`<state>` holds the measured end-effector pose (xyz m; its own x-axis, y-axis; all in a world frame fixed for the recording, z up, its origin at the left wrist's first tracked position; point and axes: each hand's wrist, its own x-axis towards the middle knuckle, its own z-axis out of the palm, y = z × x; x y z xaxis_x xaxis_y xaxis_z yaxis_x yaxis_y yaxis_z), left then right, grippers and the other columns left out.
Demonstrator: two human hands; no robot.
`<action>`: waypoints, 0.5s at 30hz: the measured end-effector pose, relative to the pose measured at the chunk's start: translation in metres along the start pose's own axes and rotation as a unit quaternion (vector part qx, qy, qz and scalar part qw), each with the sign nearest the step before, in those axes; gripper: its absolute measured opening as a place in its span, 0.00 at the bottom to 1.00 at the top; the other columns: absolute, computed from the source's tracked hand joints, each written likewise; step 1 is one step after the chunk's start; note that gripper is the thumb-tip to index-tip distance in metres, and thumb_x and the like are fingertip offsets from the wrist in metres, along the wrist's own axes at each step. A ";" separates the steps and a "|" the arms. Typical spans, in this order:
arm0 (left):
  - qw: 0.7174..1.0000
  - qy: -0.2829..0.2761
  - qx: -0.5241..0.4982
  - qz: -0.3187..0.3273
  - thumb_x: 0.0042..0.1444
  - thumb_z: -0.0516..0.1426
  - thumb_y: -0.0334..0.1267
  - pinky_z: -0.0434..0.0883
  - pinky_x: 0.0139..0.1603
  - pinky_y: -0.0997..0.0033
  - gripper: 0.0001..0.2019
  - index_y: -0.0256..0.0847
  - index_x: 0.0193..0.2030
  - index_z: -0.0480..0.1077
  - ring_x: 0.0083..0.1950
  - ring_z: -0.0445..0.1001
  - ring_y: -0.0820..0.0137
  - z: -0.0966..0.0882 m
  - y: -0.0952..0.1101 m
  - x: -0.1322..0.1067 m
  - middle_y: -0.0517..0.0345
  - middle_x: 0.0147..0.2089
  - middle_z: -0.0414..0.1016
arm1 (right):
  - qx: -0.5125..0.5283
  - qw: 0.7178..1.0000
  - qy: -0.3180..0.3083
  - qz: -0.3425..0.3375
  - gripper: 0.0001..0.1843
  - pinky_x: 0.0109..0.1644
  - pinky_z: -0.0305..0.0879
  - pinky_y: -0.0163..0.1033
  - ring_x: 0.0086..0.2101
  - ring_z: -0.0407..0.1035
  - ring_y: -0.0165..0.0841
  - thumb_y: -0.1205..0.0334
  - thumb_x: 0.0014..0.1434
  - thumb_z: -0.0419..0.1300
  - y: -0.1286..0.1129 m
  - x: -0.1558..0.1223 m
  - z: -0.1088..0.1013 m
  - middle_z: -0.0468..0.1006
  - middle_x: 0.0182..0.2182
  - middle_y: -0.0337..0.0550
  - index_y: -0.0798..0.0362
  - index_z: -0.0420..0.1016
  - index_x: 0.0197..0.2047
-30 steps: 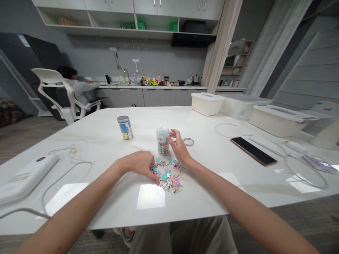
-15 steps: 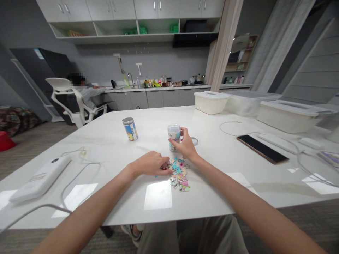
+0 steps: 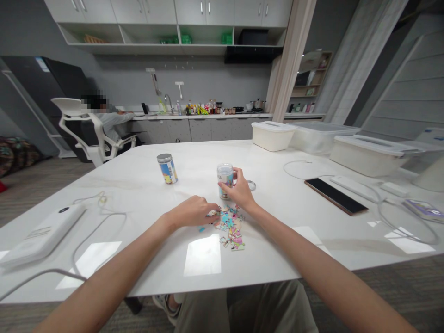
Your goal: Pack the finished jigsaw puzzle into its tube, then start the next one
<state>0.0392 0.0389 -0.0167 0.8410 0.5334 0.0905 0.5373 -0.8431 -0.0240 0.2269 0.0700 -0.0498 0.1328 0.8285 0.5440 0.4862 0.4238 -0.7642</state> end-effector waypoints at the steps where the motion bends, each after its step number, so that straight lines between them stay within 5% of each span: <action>1: 1.000 -0.006 -0.002 0.003 0.63 0.51 0.43 0.57 0.24 0.74 0.14 0.42 0.42 0.76 0.19 0.65 0.74 0.000 0.001 0.000 0.60 0.18 0.70 | -0.001 1.000 0.000 0.002 0.29 0.42 0.66 0.45 0.39 0.69 0.39 0.51 0.48 0.65 -0.001 0.000 0.000 0.74 0.40 0.47 0.52 0.61 0.49; 8: 0.998 0.034 0.058 0.010 0.63 0.46 0.37 0.56 0.23 0.74 0.15 0.40 0.37 0.75 0.18 0.64 0.75 0.001 -0.001 0.000 0.59 0.19 0.70 | -0.003 1.000 -0.002 0.009 0.28 0.41 0.65 0.44 0.37 0.68 0.39 0.52 0.48 0.65 -0.001 -0.001 -0.001 0.73 0.39 0.46 0.52 0.61 0.49; 11: 0.984 0.159 0.059 -0.062 0.65 0.44 0.38 0.55 0.22 0.75 0.17 0.40 0.41 0.74 0.17 0.63 0.74 0.003 -0.001 0.000 0.60 0.17 0.69 | -0.002 1.000 -0.003 0.001 0.28 0.41 0.66 0.45 0.38 0.69 0.39 0.52 0.48 0.65 -0.001 -0.001 -0.002 0.73 0.39 0.46 0.51 0.61 0.49; 15: 0.913 0.366 -0.017 -0.181 0.67 0.43 0.43 0.58 0.23 0.78 0.19 0.39 0.44 0.74 0.18 0.63 0.77 -0.001 0.002 -0.001 0.62 0.18 0.69 | -0.006 0.999 -0.022 -0.039 0.29 0.43 0.66 0.46 0.41 0.68 0.41 0.54 0.48 0.66 -0.003 -0.002 -0.003 0.73 0.41 0.48 0.51 0.61 0.50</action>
<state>0.0391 0.0368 -0.0155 0.3340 0.5994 0.7274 0.7596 -0.6281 0.1688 0.2274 0.0663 -0.0477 0.0568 0.8081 0.5863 0.5043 0.4836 -0.7154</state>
